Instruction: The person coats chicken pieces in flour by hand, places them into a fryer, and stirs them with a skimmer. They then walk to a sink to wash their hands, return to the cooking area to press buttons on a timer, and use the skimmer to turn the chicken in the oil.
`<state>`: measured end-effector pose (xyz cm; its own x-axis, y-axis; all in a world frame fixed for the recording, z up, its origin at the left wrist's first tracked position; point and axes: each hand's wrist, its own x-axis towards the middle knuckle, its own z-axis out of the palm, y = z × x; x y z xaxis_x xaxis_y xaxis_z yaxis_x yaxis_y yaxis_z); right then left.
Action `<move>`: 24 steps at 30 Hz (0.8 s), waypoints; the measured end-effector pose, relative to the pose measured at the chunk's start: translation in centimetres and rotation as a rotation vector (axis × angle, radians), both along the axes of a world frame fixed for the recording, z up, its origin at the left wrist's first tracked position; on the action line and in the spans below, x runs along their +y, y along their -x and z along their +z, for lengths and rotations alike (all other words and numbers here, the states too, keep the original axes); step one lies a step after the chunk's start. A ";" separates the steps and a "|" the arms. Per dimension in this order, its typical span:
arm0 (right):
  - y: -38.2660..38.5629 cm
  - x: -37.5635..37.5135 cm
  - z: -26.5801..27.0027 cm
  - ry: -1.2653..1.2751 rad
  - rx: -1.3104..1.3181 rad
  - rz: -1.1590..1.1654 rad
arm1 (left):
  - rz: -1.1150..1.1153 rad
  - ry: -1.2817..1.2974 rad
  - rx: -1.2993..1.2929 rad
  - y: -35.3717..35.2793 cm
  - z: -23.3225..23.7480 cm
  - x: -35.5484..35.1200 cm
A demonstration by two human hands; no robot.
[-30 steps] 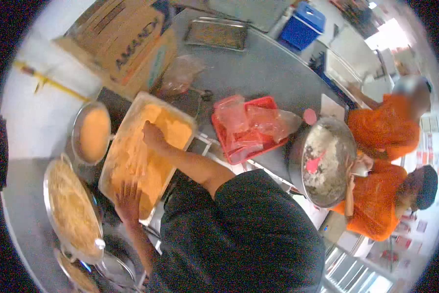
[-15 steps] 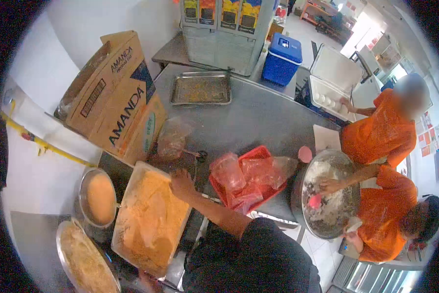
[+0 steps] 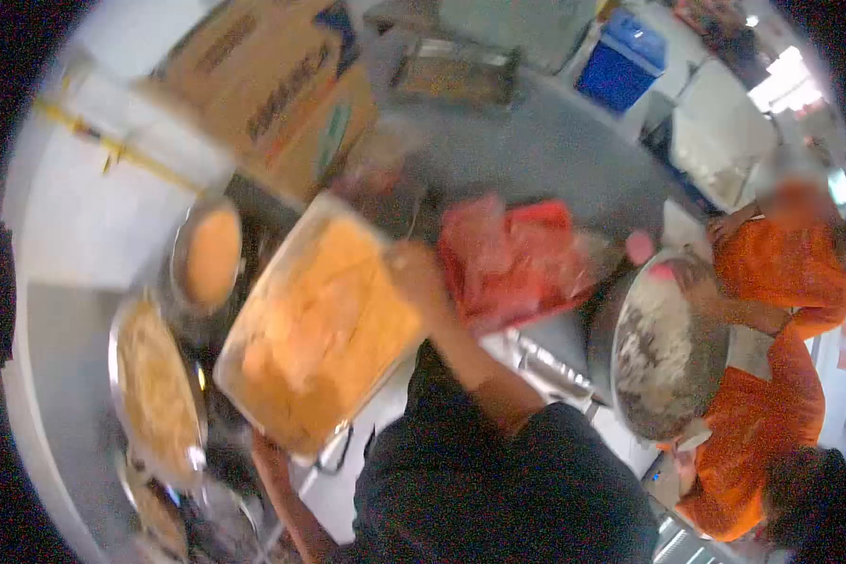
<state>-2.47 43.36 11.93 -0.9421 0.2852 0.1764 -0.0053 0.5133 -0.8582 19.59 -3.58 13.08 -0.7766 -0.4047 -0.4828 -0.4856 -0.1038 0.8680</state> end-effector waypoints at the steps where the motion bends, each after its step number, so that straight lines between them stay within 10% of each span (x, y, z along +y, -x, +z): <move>1: -2.3 1.1 1.1 0.000 -0.158 0.031 | 0.044 -0.107 -0.005 -1.1 2.1 1.1; 10: -27.8 2.6 6.4 0.092 -0.184 -0.183 | -0.110 -0.161 0.064 -17.2 10.5 -1.4; 15: -41.7 2.7 -0.2 0.153 -0.433 -0.299 | -0.191 -0.006 -0.200 -26.6 13.9 -3.1; 17: -45.2 4.3 -1.7 0.143 -0.460 -0.338 | -0.452 0.255 -0.332 -28.6 14.0 -1.7; 24: -48.5 4.6 -2.6 0.072 -0.688 -0.343 | -0.210 0.147 -0.491 -33.3 10.3 3.7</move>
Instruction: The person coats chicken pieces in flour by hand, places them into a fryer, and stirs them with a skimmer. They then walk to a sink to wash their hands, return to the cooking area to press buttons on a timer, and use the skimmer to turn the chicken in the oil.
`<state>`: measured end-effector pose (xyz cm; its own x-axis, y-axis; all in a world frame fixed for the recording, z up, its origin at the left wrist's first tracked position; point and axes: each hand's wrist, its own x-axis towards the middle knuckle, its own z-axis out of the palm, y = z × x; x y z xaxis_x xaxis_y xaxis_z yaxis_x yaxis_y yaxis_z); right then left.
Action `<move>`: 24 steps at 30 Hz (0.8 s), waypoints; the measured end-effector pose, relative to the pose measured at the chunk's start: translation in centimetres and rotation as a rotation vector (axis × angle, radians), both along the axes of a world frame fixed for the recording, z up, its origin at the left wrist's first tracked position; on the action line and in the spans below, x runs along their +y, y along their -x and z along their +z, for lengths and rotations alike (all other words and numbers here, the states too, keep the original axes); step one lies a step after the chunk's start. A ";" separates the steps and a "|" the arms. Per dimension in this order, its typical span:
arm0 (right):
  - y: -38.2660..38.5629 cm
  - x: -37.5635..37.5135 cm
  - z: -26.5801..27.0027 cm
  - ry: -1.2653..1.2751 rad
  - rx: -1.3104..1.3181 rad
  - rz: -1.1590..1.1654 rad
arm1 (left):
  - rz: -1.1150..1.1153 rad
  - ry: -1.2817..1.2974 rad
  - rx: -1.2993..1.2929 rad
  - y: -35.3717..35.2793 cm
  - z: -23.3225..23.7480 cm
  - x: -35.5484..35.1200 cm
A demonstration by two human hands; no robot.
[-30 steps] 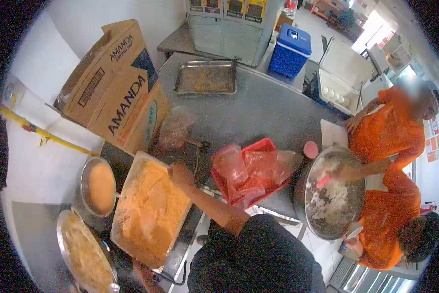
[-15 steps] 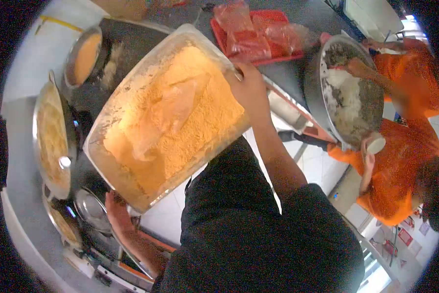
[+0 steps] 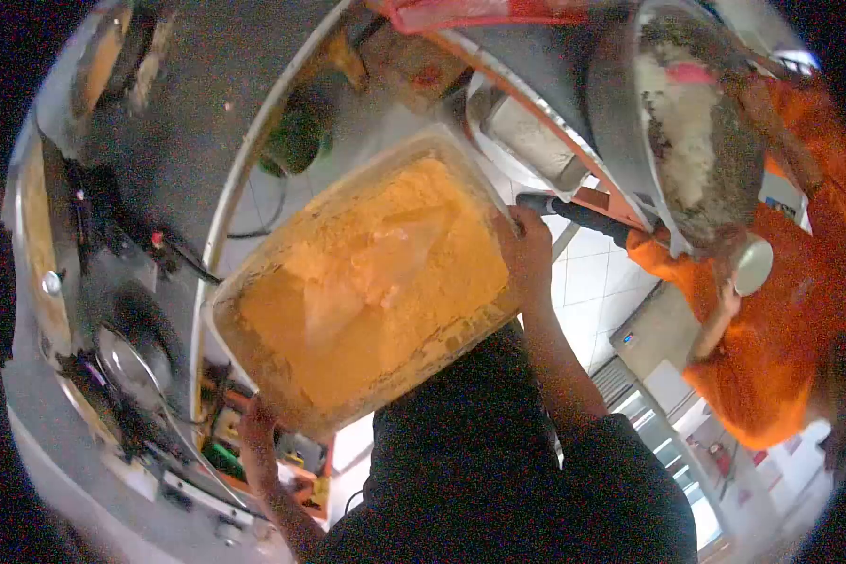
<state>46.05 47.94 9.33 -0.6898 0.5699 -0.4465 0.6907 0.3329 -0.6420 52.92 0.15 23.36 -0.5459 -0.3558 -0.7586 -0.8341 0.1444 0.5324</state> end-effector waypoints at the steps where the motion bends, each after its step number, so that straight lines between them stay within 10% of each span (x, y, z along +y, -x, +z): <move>1: 0.1 -0.5 -1.2 0.008 0.027 0.030 | 0.023 -0.028 -0.012 -1.5 -2.1 -0.9; 12: 16.1 -2.3 -20.7 -0.153 0.265 0.403 | 0.640 -0.264 -0.126 -6.4 -24.7 1.4; 24: 20.5 -3.1 -22.0 -0.012 0.280 0.534 | 0.286 -0.237 -0.252 -7.4 -30.5 1.3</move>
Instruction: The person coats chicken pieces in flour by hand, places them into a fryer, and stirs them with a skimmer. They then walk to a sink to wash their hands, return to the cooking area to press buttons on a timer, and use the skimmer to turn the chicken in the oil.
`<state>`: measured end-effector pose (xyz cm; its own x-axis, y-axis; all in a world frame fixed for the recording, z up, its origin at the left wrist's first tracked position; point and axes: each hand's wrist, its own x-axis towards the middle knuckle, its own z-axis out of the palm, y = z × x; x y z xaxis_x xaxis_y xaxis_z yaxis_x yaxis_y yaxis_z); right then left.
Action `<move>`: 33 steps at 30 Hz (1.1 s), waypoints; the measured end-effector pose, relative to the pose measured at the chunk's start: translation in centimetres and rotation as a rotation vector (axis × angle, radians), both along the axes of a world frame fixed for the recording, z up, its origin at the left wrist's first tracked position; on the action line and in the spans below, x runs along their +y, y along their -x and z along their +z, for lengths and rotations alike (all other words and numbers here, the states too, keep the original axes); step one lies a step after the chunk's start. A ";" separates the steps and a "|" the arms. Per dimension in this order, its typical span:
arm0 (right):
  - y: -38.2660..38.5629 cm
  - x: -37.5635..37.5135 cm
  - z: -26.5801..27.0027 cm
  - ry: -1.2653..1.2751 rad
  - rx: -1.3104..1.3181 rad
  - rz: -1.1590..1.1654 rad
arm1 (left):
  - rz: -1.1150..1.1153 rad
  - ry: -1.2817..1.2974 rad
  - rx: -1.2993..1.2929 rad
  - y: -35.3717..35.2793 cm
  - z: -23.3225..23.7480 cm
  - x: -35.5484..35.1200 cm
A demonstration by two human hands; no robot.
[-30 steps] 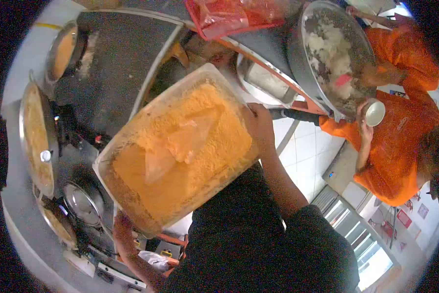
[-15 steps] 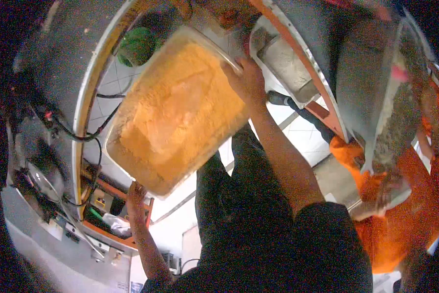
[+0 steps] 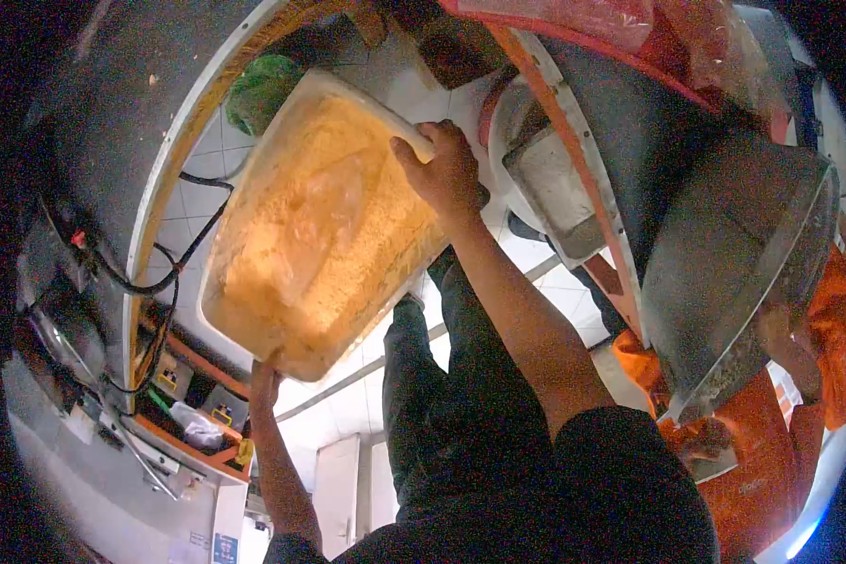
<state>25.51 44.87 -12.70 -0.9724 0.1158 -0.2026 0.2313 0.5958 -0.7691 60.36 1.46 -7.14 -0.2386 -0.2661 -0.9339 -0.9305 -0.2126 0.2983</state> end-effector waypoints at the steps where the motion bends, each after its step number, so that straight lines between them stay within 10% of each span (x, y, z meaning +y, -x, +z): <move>1: 0.0 -0.4 -0.4 0.002 -0.006 0.013 | -0.137 -0.016 0.017 -4.2 -2.8 -2.8; 8: -1.1 -1.9 -6.1 0.073 -0.016 0.006 | 0.215 -0.070 -0.124 -4.4 -4.4 0.4; 23: 4.1 3.8 -14.7 0.084 -0.019 0.103 | 0.201 -0.056 0.033 -4.5 -2.5 4.1; 33: 12.5 12.5 -19.2 -0.381 -0.163 -0.015 | 0.457 0.054 -0.114 -4.8 1.2 8.6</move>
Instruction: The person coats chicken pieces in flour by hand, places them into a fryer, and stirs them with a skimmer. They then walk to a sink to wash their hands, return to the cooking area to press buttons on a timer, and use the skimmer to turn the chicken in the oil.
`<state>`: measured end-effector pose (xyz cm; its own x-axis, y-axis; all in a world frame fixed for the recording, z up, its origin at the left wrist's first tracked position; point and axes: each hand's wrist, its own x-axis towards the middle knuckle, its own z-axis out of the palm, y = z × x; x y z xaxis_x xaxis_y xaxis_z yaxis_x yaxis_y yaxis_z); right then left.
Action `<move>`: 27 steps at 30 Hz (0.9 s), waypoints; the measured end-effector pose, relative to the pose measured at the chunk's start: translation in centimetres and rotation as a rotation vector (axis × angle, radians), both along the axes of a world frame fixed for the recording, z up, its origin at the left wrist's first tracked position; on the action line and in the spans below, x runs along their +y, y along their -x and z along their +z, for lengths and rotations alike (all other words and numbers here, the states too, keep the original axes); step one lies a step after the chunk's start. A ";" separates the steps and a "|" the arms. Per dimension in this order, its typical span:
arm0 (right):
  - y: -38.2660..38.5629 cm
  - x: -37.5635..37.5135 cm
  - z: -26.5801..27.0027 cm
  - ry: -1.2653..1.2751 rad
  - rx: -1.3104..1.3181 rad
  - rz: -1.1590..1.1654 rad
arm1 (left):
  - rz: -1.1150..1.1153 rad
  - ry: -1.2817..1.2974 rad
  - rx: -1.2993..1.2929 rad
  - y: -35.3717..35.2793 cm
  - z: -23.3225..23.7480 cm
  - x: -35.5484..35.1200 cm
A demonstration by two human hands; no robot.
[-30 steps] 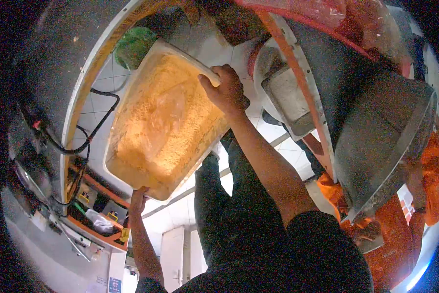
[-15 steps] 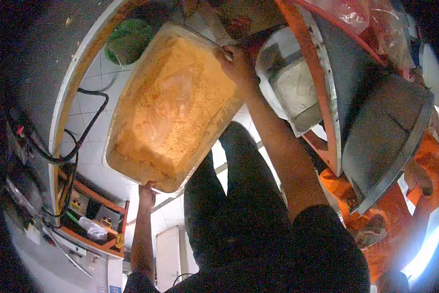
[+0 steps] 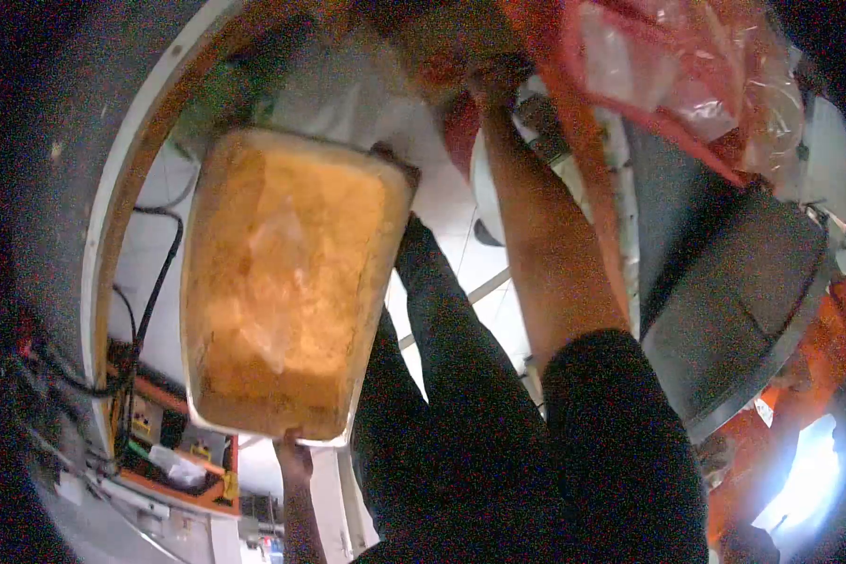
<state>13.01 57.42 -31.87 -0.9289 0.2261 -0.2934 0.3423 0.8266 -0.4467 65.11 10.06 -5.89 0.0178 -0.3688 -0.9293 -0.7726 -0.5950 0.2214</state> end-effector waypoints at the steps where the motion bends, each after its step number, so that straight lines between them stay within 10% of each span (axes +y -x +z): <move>1: 0.1 -0.3 -0.3 -0.001 -0.008 0.001 | 0.043 0.003 -0.080 2.5 0.9 1.0; 27: 1.0 -4.6 2.1 0.116 -0.049 -0.008 | -0.195 -0.101 0.070 -1.1 -3.8 -2.6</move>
